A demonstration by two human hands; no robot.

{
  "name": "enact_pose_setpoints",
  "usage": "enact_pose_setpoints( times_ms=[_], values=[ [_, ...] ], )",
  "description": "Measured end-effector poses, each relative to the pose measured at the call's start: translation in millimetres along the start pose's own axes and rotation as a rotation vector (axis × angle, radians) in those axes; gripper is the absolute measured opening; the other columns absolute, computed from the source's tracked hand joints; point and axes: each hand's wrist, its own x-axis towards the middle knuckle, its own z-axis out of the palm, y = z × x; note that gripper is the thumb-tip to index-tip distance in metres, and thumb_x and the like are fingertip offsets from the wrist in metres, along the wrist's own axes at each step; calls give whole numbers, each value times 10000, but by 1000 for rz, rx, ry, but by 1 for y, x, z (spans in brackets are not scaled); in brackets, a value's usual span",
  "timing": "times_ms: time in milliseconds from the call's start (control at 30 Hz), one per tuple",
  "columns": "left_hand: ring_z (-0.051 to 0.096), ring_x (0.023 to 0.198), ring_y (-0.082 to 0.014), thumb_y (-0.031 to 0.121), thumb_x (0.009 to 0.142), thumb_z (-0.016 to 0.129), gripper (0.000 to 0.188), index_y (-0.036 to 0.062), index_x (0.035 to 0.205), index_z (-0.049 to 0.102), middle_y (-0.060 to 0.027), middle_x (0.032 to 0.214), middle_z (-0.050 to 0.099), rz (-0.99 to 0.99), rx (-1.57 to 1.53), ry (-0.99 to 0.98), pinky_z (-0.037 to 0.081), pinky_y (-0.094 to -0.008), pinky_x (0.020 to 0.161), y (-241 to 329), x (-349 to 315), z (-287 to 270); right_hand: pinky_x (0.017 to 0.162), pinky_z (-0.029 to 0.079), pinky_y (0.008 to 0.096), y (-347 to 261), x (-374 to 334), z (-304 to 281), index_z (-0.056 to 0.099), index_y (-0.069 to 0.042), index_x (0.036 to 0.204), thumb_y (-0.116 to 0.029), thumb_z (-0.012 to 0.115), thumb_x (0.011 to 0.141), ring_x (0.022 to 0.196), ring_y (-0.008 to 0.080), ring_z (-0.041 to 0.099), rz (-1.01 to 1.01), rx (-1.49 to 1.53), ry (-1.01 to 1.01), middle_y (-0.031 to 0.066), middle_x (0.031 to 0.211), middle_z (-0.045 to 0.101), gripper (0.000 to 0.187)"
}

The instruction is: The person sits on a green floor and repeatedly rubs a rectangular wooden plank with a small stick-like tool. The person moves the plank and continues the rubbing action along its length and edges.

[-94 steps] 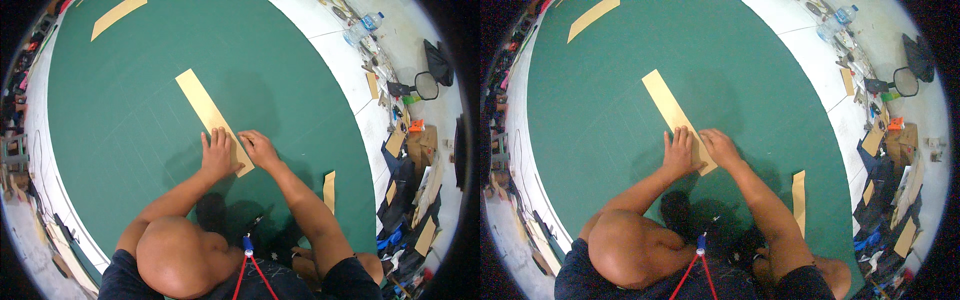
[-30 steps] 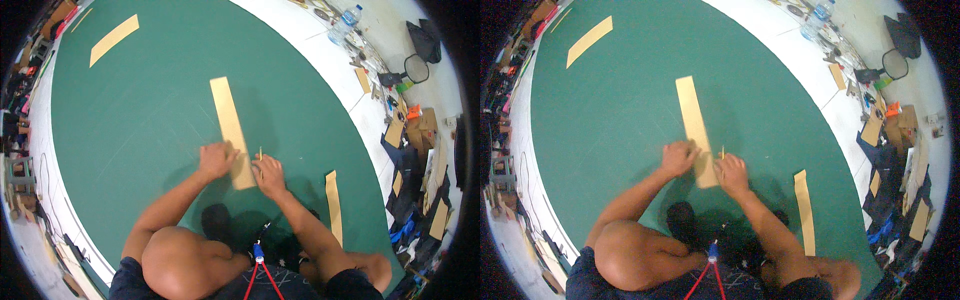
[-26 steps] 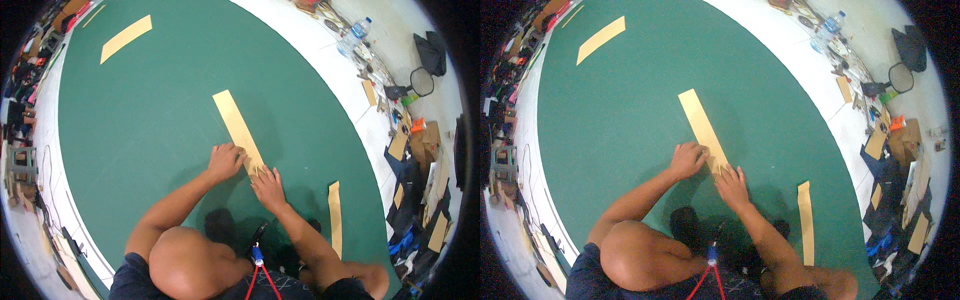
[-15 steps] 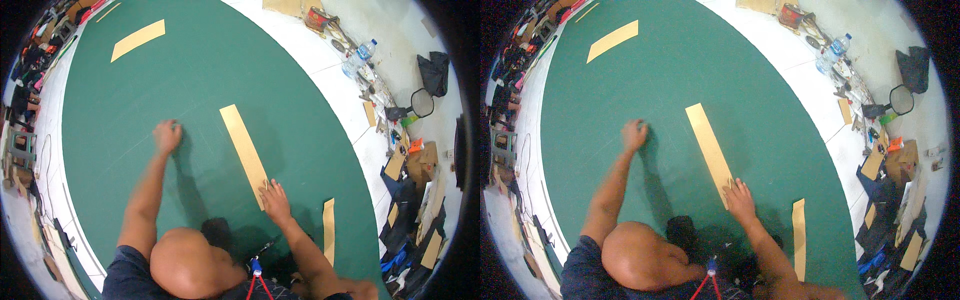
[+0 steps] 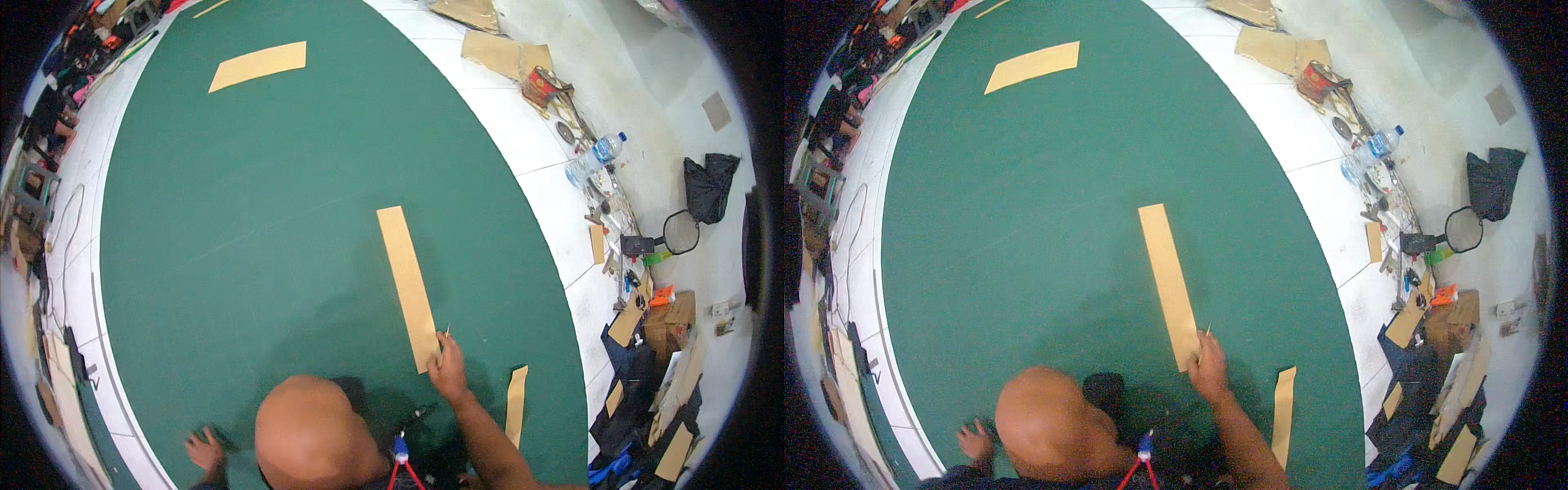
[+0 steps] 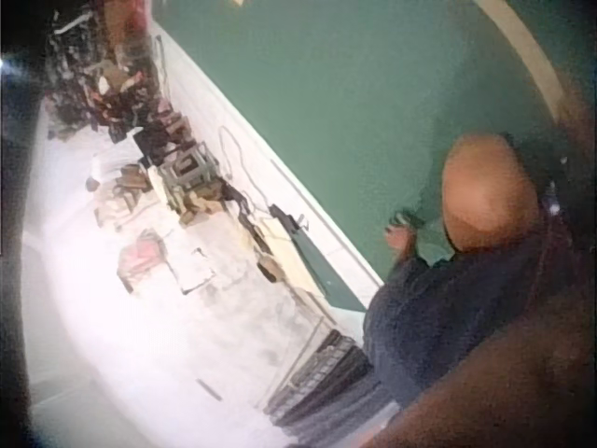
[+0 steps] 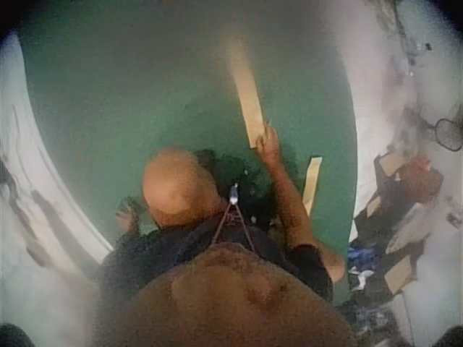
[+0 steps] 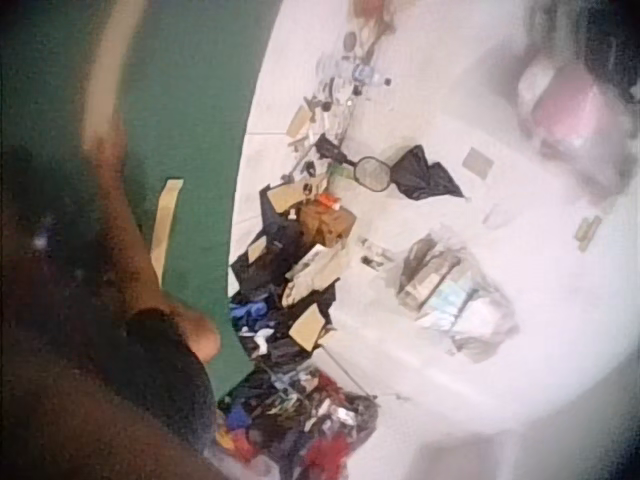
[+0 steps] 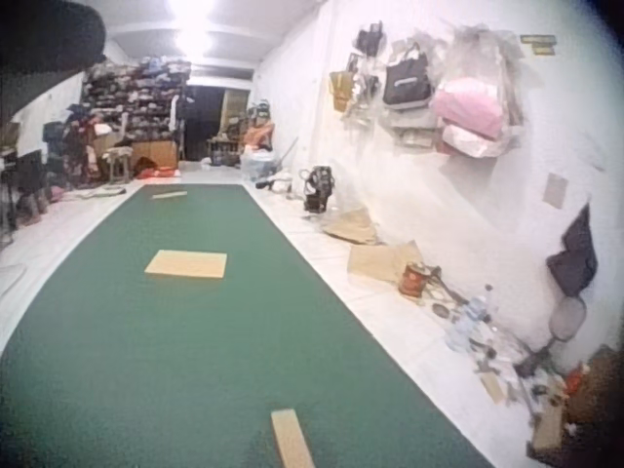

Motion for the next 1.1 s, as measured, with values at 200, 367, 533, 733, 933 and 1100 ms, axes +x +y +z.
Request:
enact_pose_setpoints(
  times_ms=[200,367,533,733,933,1100],
  values=[
    [395,1442,-447,721,1003,395,873,94,1604,311,-257,1592,366,-587,-9,53,351,-592,1147,73,-77,75,1070,454,481,-18,30,-9,559,13,1326,-197,480,1059,1239,413,592,174,79,13,249,1308,618,349],
    [311,1504,-452,761,984,379,925,118,1637,254,-235,1650,298,-595,-94,10,292,-606,1186,85,-86,74,974,494,484,-49,88,-91,634,-37,1216,-252,461,1084,1101,433,627,-44,-318,-115,227,1157,665,306],
    [343,1485,-445,743,970,424,891,128,1606,311,-216,1631,336,-503,-68,-56,309,-595,1177,81,-65,56,887,493,515,-93,162,-223,669,-19,1099,-319,538,1052,1020,424,619,-283,-788,-248,222,1055,641,330],
    [394,1452,-429,679,969,486,807,126,1550,396,-211,1586,399,-391,-67,-63,331,-574,1167,101,-64,46,815,537,514,-133,195,-308,655,-8,1178,-262,507,1051,885,412,699,-93,-817,-177,231,943,721,320],
    [444,1419,-413,615,968,548,722,125,1494,482,-206,1541,462,-409,-9,57,352,-553,1157,118,-69,36,817,557,494,-30,195,-303,522,-87,1433,-118,482,959,845,376,725,143,-640,-487,215,853,729,477],
    [478,1395,-402,564,964,594,664,119,1453,536,-200,1506,507,-263,-39,49,366,-536,1151,149,-60,9,961,531,528,101,156,-275,711,-75,1186,-173,562,922,1093,435,670,165,-652,-517,243,1169,706,319]
  ],
)
